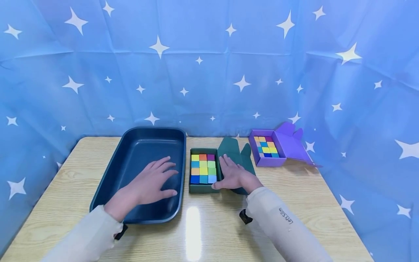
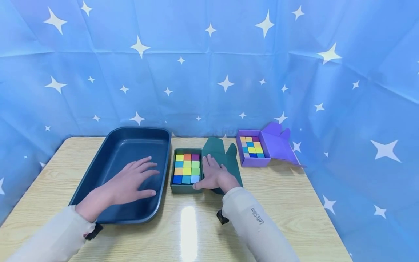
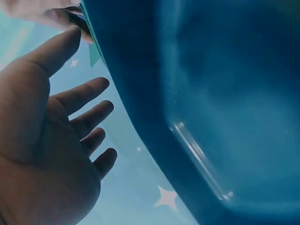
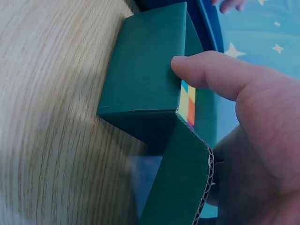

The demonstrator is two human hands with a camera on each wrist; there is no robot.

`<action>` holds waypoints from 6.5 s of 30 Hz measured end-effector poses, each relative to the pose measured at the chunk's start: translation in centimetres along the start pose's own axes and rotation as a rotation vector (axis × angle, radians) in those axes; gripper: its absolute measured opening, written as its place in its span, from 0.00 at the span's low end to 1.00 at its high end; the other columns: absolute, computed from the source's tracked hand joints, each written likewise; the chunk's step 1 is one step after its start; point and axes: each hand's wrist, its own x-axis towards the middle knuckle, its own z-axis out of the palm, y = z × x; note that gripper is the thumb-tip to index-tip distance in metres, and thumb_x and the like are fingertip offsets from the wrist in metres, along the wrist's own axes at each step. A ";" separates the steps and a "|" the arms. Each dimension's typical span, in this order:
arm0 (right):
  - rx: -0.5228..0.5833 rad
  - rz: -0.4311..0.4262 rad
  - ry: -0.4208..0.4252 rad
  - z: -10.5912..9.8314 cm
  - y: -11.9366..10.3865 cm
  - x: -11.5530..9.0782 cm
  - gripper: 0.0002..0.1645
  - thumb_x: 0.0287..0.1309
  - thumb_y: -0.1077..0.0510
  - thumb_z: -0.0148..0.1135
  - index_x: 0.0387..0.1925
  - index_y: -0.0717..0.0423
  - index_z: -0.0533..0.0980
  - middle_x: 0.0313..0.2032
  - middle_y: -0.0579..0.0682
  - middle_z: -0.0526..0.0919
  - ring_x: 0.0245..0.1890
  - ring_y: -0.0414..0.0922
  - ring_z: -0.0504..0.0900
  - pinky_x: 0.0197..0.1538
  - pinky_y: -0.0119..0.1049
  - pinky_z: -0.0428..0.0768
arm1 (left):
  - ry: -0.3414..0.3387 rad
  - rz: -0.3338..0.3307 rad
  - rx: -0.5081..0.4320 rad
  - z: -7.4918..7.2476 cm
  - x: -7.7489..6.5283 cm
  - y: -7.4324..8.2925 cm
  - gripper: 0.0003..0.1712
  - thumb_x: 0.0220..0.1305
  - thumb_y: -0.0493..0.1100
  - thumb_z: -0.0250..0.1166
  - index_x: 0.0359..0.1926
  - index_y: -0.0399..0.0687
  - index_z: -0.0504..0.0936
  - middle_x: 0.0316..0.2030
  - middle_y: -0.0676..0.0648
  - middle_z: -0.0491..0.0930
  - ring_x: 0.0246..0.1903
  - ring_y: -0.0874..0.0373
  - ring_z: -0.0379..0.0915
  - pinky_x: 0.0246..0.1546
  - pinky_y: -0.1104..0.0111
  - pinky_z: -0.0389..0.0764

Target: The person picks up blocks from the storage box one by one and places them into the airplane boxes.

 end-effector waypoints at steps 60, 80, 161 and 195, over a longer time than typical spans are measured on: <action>-0.308 -0.242 0.365 7.3 -6.4 3.4 0.41 0.73 0.34 0.27 0.78 0.49 0.40 0.79 0.47 0.36 0.79 0.46 0.36 0.79 0.53 0.35 | 0.314 -0.349 -0.056 4.1 -9.1 -12.8 0.36 0.73 0.56 0.50 0.71 0.38 0.60 0.75 0.33 0.49 0.75 0.35 0.37 0.69 0.35 0.46; -0.223 -0.098 0.354 9.1 -8.5 2.1 0.42 0.73 0.35 0.26 0.78 0.51 0.38 0.79 0.49 0.35 0.79 0.49 0.35 0.78 0.54 0.35 | 0.306 -0.352 -0.045 4.4 -9.1 -13.0 0.36 0.73 0.57 0.50 0.70 0.37 0.61 0.75 0.33 0.47 0.75 0.34 0.35 0.68 0.34 0.45; -0.220 -0.081 0.561 6.6 9.4 -4.6 0.46 0.68 0.35 0.46 0.77 0.53 0.47 0.78 0.52 0.49 0.78 0.52 0.46 0.78 0.57 0.39 | 0.326 -0.358 -0.073 4.4 -9.2 -12.9 0.34 0.73 0.56 0.50 0.68 0.37 0.64 0.76 0.34 0.46 0.76 0.34 0.31 0.66 0.31 0.43; -0.434 -0.284 0.618 5.4 17.8 -7.9 0.42 0.64 0.45 0.53 0.75 0.54 0.54 0.75 0.51 0.57 0.75 0.50 0.57 0.76 0.49 0.46 | 0.318 -0.359 -0.057 4.3 -8.6 -12.7 0.34 0.73 0.57 0.50 0.69 0.38 0.63 0.75 0.34 0.47 0.75 0.34 0.33 0.66 0.32 0.44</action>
